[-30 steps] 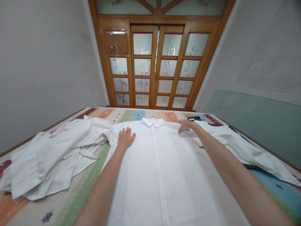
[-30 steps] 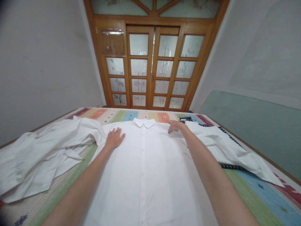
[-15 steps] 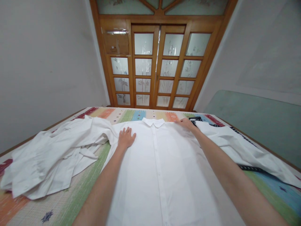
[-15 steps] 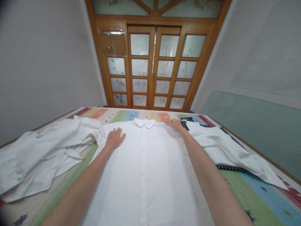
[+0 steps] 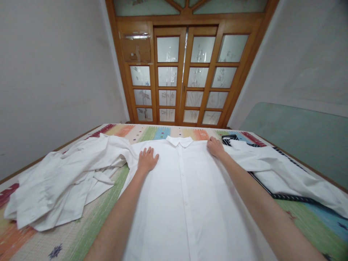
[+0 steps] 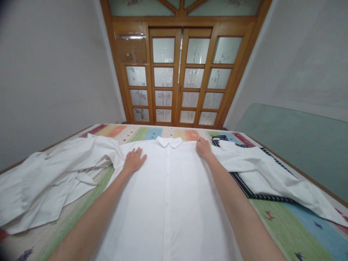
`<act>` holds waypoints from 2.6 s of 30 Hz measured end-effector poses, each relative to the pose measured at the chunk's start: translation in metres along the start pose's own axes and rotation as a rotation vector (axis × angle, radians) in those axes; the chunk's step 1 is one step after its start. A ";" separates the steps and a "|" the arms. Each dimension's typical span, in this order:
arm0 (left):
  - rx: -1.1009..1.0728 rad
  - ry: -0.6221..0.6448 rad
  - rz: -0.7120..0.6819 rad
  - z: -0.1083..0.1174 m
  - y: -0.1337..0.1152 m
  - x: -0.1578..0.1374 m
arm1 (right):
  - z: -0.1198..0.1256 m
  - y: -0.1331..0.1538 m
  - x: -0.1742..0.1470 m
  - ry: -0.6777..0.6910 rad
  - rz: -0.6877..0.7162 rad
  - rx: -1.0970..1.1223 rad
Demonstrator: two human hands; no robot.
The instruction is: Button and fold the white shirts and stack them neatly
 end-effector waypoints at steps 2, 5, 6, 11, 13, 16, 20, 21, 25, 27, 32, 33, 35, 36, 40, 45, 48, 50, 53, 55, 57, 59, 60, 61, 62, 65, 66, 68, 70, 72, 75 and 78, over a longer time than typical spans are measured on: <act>0.001 -0.005 -0.002 0.000 0.000 0.000 | -0.001 0.002 -0.002 -0.019 -0.015 -0.045; 0.008 -0.007 -0.004 0.000 0.000 0.000 | -0.003 -0.005 -0.002 -0.002 -0.071 -0.084; 0.010 -0.008 -0.004 0.000 0.000 0.000 | -0.004 -0.010 -0.003 0.013 -0.105 -0.079; 0.003 -0.011 0.001 0.000 0.000 0.000 | 0.002 -0.028 -0.002 -0.049 -0.219 -0.074; -0.003 -0.013 0.004 0.000 0.000 0.000 | 0.005 -0.021 0.001 -0.062 -0.197 -0.016; -0.013 -0.011 0.009 -0.001 0.000 0.001 | 0.006 0.009 0.006 -0.050 -0.071 0.082; -0.021 0.000 0.011 -0.003 0.001 0.002 | -0.007 0.064 0.001 0.086 0.140 0.193; -0.018 0.003 0.009 -0.003 0.001 0.002 | -0.011 0.073 -0.002 0.130 0.148 0.207; -0.008 0.007 -0.001 -0.004 0.002 0.003 | -0.020 0.084 -0.012 0.185 0.073 0.195; -0.003 0.008 -0.006 -0.004 0.002 0.003 | -0.022 0.078 -0.014 0.212 0.024 0.201; 0.015 0.026 -0.012 -0.002 0.001 0.003 | -0.028 0.052 -0.012 0.293 -0.082 0.196; 0.017 0.030 -0.012 -0.001 0.001 0.003 | -0.029 0.047 -0.012 0.297 -0.103 0.194; 0.022 0.037 -0.012 -0.001 0.001 0.003 | -0.030 0.039 -0.012 0.288 -0.147 0.191; 0.024 0.040 -0.012 -0.001 0.001 0.003 | -0.030 0.036 -0.012 0.280 -0.176 0.188; 0.027 0.051 -0.007 -0.001 0.002 0.003 | -0.030 0.027 -0.017 0.249 -0.311 0.161; -0.004 0.085 0.005 -0.003 0.001 0.005 | -0.025 0.040 -0.025 0.226 -0.287 0.146; -0.006 0.126 0.016 -0.005 0.001 0.009 | -0.021 0.057 -0.035 0.245 -0.192 0.176; -0.005 0.153 0.025 -0.006 0.001 0.012 | -0.020 0.066 -0.043 0.269 -0.155 0.194; -0.001 0.175 0.054 -0.008 -0.002 0.016 | -0.016 0.074 -0.054 0.291 -0.131 0.226; 0.018 0.161 0.089 -0.010 -0.006 0.018 | -0.014 0.076 -0.058 0.293 -0.131 0.239; 0.043 0.126 0.118 -0.011 -0.011 0.020 | -0.013 0.076 -0.059 0.290 -0.141 0.243; 0.050 0.091 0.096 -0.012 -0.018 0.023 | -0.013 0.075 -0.058 0.285 -0.151 0.249; 0.043 0.088 0.055 -0.013 -0.022 0.025 | -0.013 0.074 -0.057 0.283 -0.157 0.253; 0.031 0.094 0.001 -0.014 -0.025 0.027 | -0.013 0.073 -0.056 0.283 -0.163 0.257; 0.018 0.109 -0.056 -0.015 -0.028 0.029 | -0.013 0.072 -0.055 0.284 -0.172 0.259; 0.000 0.160 -0.145 -0.017 -0.029 0.035 | -0.015 0.065 -0.050 0.293 -0.198 0.256; 0.004 0.169 -0.142 -0.017 -0.027 0.037 | -0.016 0.062 -0.048 0.295 -0.205 0.252; 0.018 0.175 -0.115 -0.018 -0.023 0.042 | -0.019 0.057 -0.045 0.301 -0.216 0.242; 0.030 0.175 -0.087 -0.020 -0.019 0.047 | -0.023 0.052 -0.042 0.303 -0.228 0.233; 0.038 0.171 -0.073 -0.021 -0.018 0.052 | -0.025 0.048 -0.040 0.301 -0.243 0.226; 0.044 0.158 -0.073 -0.023 -0.017 0.057 | -0.026 0.046 -0.038 0.289 -0.257 0.220; 0.029 0.134 -0.078 -0.023 -0.017 0.057 | -0.025 0.047 -0.039 0.275 -0.262 0.219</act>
Point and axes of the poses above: each hand's wrist, its own x-axis towards the middle knuckle, its own z-axis out of the back of the hand, y = z × x, the point moved 6 cm from there along x, towards the middle knuckle, and after that the axes turned 4 degrees about -y, right-handed, at the moved point
